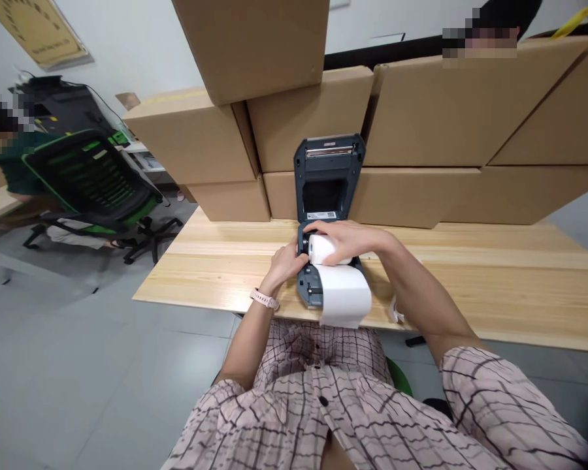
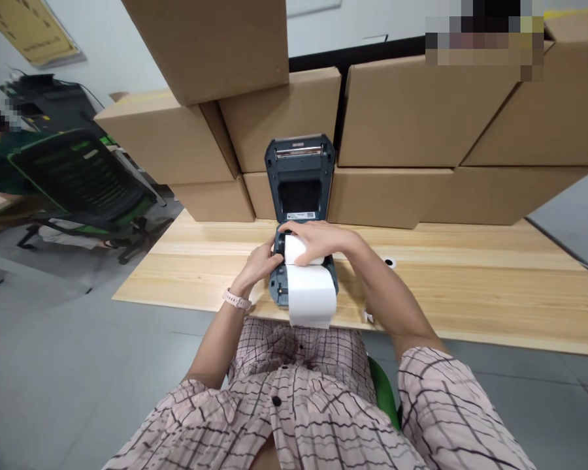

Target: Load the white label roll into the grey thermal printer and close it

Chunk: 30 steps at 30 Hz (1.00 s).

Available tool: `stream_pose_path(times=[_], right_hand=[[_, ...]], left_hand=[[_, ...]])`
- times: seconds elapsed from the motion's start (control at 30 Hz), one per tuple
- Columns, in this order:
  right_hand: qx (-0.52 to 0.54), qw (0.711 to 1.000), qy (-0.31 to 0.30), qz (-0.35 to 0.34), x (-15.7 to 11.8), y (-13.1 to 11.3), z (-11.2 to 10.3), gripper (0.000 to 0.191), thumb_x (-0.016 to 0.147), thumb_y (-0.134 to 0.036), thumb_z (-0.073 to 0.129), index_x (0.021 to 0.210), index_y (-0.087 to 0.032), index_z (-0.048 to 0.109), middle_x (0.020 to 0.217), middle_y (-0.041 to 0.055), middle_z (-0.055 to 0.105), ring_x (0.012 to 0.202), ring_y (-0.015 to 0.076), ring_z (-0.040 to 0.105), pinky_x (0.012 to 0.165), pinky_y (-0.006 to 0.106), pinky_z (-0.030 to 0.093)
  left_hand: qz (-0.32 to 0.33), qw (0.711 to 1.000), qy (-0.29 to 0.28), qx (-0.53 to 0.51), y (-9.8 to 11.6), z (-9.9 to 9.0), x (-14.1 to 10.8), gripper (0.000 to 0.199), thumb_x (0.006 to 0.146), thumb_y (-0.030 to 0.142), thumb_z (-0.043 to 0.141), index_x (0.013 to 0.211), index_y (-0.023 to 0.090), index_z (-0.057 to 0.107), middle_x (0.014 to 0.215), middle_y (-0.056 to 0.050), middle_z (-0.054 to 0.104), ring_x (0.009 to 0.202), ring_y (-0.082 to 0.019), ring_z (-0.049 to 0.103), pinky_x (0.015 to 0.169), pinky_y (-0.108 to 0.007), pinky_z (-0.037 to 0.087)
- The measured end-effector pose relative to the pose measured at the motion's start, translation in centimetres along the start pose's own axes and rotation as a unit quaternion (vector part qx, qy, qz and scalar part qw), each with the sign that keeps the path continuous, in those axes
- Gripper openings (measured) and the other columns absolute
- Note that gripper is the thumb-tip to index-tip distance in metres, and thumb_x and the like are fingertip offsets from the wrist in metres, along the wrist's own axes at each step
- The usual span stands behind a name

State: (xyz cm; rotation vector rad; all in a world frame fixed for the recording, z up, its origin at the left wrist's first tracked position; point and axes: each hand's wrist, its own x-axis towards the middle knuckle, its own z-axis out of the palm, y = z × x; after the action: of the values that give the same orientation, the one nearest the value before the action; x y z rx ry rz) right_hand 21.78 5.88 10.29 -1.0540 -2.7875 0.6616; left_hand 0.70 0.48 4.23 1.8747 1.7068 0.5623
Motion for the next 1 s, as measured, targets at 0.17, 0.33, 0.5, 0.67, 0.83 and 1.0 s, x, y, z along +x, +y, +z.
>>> stream_pose_path(times=[0.17, 0.33, 0.5, 0.67, 0.83, 1.0], right_hand=[[0.139, 0.982, 0.113, -0.056, -6.2, 1.5, -4.1, 0.098, 0.071, -0.054, 0.087, 0.158, -0.03, 0.048, 0.139, 0.0087, 0.069, 0.122, 0.0359, 0.068, 0.104, 0.05, 0.057], [0.18, 0.952, 0.244, 0.046, -11.0, 5.3, -5.2, 0.095, 0.074, -0.045, 0.087, 0.158, -0.026, 0.047, 0.141, 0.0182, 0.064, 0.125, 0.0343, 0.065, 0.102, 0.046, 0.055], [0.14, 0.948, 0.239, 0.155, -9.7, 9.4, -3.2, 0.097, 0.069, -0.044, 0.086, 0.155, -0.018, 0.049, 0.133, 0.0182, 0.067, 0.119, 0.0364, 0.067, 0.105, 0.052, 0.056], [0.189, 0.946, 0.199, 0.172, -6.2, 12.0, -0.1, 0.091, 0.066, -0.038, 0.084, 0.149, -0.019, 0.05, 0.134, 0.0152, 0.07, 0.119, 0.0354, 0.069, 0.106, 0.053, 0.058], [0.198, 0.946, 0.198, 0.162, -5.1, 12.4, 1.8, 0.086, 0.064, -0.035, 0.085, 0.143, -0.02, 0.055, 0.136, 0.0142, 0.071, 0.125, 0.0365, 0.068, 0.113, 0.058, 0.053], [0.305, 0.904, 0.275, 0.122, -11.0, 13.5, 2.5, 0.069, 0.084, -0.049, 0.078, 0.145, -0.026, 0.056, 0.153, 0.0144, 0.063, 0.14, 0.0303, 0.063, 0.122, 0.053, 0.048]], left_hand=[[0.004, 1.0, 0.008, -0.018, 0.0, 0.0, -0.2, 0.06, 0.085, 0.027, 0.052, 0.143, 0.019, 0.061, 0.101, -0.012, 0.079, 0.09, -0.031, 0.07, 0.079, -0.037, 0.049], [-0.02, 1.0, 0.001, -0.02, 0.1, 0.0, -0.1, 0.067, 0.083, 0.027, 0.054, 0.15, 0.021, 0.058, 0.085, -0.006, 0.074, 0.078, -0.027, 0.066, 0.075, -0.034, 0.046], [-0.023, 0.999, 0.008, -0.034, 0.0, 0.1, -0.1, 0.07, 0.082, 0.026, 0.055, 0.151, 0.02, 0.058, 0.07, -0.002, 0.066, 0.071, -0.025, 0.061, 0.072, -0.032, 0.044], [-0.022, 0.998, 0.011, -0.052, -0.2, 0.3, 0.0, 0.071, 0.081, 0.024, 0.054, 0.152, 0.02, 0.058, 0.065, 0.0, 0.061, 0.067, -0.023, 0.058, 0.069, -0.031, 0.042], [-0.017, 0.998, 0.011, -0.065, -0.7, 0.6, 0.3, 0.072, 0.081, 0.023, 0.055, 0.153, 0.018, 0.056, 0.071, -0.001, 0.068, 0.067, -0.021, 0.059, 0.072, -0.031, 0.046], [-0.009, 0.997, 0.013, -0.075, -0.9, 0.6, 0.3, 0.071, 0.081, 0.023, 0.055, 0.152, 0.019, 0.057, 0.079, -0.003, 0.074, 0.07, -0.021, 0.062, 0.074, -0.031, 0.048]])
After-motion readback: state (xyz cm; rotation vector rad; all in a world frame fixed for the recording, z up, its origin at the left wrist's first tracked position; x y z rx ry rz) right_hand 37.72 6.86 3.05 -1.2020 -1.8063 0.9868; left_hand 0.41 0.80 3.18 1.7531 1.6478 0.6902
